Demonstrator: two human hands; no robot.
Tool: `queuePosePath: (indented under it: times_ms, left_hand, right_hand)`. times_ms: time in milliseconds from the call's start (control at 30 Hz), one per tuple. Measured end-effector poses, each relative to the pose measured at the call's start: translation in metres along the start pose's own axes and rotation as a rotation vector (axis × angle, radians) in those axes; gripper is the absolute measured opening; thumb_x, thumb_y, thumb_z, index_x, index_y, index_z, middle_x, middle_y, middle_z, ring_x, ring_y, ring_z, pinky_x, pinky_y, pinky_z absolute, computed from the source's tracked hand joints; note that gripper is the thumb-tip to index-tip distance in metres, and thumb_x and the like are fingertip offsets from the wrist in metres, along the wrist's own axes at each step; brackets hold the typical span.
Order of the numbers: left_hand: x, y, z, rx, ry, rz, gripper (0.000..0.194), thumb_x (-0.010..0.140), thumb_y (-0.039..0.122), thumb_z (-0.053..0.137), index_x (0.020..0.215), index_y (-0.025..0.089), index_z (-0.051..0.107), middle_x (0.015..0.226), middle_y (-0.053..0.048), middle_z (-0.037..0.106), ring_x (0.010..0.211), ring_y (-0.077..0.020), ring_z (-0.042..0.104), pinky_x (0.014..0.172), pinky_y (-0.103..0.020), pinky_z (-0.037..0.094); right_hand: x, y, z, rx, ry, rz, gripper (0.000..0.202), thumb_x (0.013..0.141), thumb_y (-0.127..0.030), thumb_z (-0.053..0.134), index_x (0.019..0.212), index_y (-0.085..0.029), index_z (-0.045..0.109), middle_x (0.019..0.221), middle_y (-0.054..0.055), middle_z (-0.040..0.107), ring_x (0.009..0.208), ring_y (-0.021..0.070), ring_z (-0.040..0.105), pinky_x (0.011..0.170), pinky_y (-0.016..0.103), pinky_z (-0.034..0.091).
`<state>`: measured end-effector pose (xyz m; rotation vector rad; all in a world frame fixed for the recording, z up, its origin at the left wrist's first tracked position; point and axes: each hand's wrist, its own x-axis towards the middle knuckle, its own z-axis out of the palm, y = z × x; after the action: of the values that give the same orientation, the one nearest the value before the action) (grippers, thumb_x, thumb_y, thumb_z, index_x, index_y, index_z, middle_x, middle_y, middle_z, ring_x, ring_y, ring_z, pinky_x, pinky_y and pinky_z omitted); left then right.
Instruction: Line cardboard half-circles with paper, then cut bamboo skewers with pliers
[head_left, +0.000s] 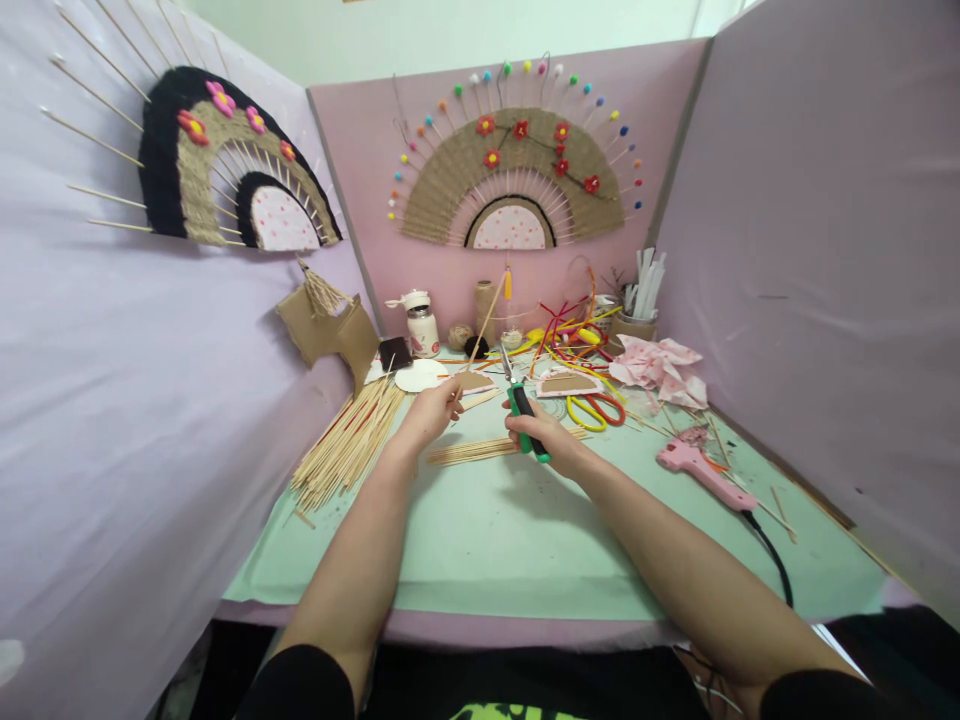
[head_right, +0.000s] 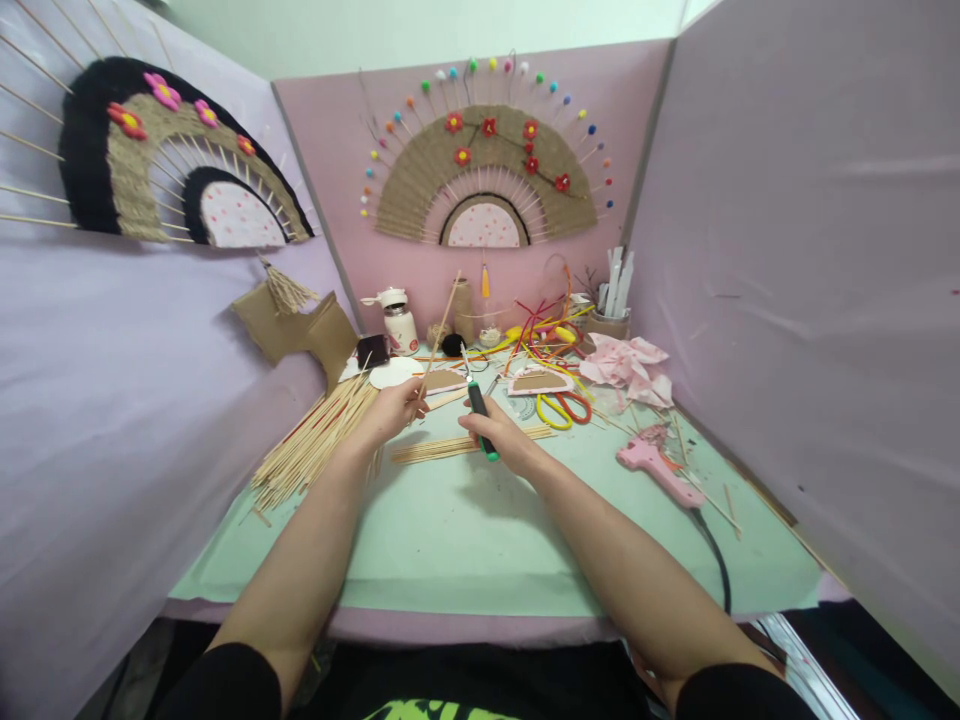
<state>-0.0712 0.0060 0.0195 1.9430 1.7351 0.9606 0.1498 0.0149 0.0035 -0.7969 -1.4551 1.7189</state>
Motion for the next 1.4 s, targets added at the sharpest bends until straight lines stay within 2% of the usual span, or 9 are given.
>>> queuePosePath:
  times_ms: [100, 200, 300, 400, 467, 633, 933, 1200, 1400]
  left_hand:
    - [0.000, 0.001, -0.003, 0.016, -0.051, 0.007, 0.025, 0.071, 0.011, 0.045, 0.088, 0.022, 0.060, 0.074, -0.001, 0.068, 0.058, -0.0141, 0.063, 0.056, -0.024, 0.046]
    - [0.004, 0.007, -0.009, -0.044, -0.158, -0.011, 0.017, 0.071, 0.012, 0.048, 0.082, 0.020, 0.057, 0.073, -0.002, 0.068, 0.058, -0.0137, 0.063, 0.052, -0.022, 0.045]
    - [0.010, 0.016, -0.019, -0.109, -0.363, -0.083, 0.007, 0.072, 0.017, 0.055, 0.078, 0.019, 0.052, 0.073, -0.004, 0.068, 0.061, -0.0156, 0.066, 0.051, -0.022, 0.047]
    - [0.015, 0.022, -0.031, -0.204, -0.643, -0.151, 0.019, 0.074, 0.027, 0.064, 0.081, 0.018, 0.050, 0.078, -0.005, 0.069, 0.069, -0.0175, 0.069, 0.058, -0.025, 0.052]
    - [0.018, 0.021, -0.040, -0.264, -0.784, -0.174, 0.027, 0.073, 0.034, 0.068, 0.083, 0.018, 0.049, 0.082, -0.006, 0.070, 0.071, -0.0177, 0.069, 0.062, -0.027, 0.054]
    - [0.023, 0.011, -0.058, -0.304, -0.980, -0.241, 0.034, 0.071, 0.038, 0.074, 0.085, 0.018, 0.050, 0.082, -0.006, 0.071, 0.069, -0.0170, 0.069, 0.062, -0.027, 0.054]
    - [0.027, 0.011, -0.081, -0.227, -1.172, -0.325, 0.029, 0.072, 0.033, 0.073, 0.084, 0.019, 0.051, 0.079, -0.003, 0.072, 0.067, -0.0180, 0.070, 0.060, -0.028, 0.057]
    - [0.034, 0.014, -0.092, -0.182, -1.261, -0.339, 0.027, 0.072, 0.030, 0.072, 0.084, 0.019, 0.051, 0.081, -0.004, 0.073, 0.069, -0.0195, 0.070, 0.061, -0.030, 0.058]
    - [0.035, 0.016, -0.096, -0.135, -1.261, -0.336, 0.025, 0.074, 0.031, 0.071, 0.084, 0.020, 0.051, 0.082, -0.003, 0.073, 0.070, -0.0191, 0.071, 0.059, -0.029, 0.058]
  right_hand:
    - [-0.003, 0.000, 0.000, -0.059, -0.031, -0.060, 0.038, 0.071, -0.035, 0.066, 0.104, -0.022, 0.053, 0.064, -0.003, 0.055, 0.061, 0.0137, 0.050, 0.056, 0.026, 0.037]
    - [-0.005, -0.003, 0.001, -0.075, -0.026, -0.067, 0.039, 0.071, -0.035, 0.065, 0.106, -0.022, 0.052, 0.067, -0.003, 0.055, 0.061, 0.0137, 0.051, 0.058, 0.027, 0.037]
    - [-0.005, -0.005, 0.000, -0.081, -0.016, -0.043, 0.041, 0.070, -0.034, 0.064, 0.106, -0.021, 0.051, 0.070, -0.003, 0.055, 0.061, 0.0132, 0.050, 0.058, 0.027, 0.037]
    - [-0.004, -0.006, -0.001, -0.056, -0.042, -0.041, 0.043, 0.070, -0.034, 0.064, 0.108, -0.020, 0.050, 0.072, -0.002, 0.054, 0.062, 0.0131, 0.050, 0.059, 0.027, 0.037]
    - [-0.003, -0.005, -0.002, -0.008, -0.073, -0.031, 0.042, 0.070, -0.034, 0.064, 0.107, -0.020, 0.050, 0.072, -0.002, 0.054, 0.063, 0.0129, 0.050, 0.058, 0.027, 0.037]
    - [-0.003, -0.004, -0.003, 0.141, -0.173, 0.033, 0.039, 0.067, -0.032, 0.065, 0.102, -0.021, 0.052, 0.072, -0.001, 0.054, 0.062, 0.0124, 0.049, 0.059, 0.026, 0.038]
    - [-0.006, -0.002, -0.004, 0.081, -0.258, 0.078, 0.039, 0.069, -0.031, 0.063, 0.104, -0.019, 0.053, 0.077, 0.001, 0.056, 0.063, 0.0126, 0.049, 0.057, 0.026, 0.038]
    - [-0.006, -0.002, -0.004, 0.025, -0.256, 0.083, 0.039, 0.071, -0.030, 0.062, 0.107, -0.018, 0.052, 0.077, 0.001, 0.054, 0.064, 0.0127, 0.050, 0.058, 0.027, 0.040]
    - [-0.005, 0.000, -0.004, 0.000, -0.253, 0.098, 0.041, 0.071, -0.031, 0.063, 0.109, -0.019, 0.051, 0.077, 0.000, 0.054, 0.064, 0.0121, 0.050, 0.058, 0.026, 0.039]
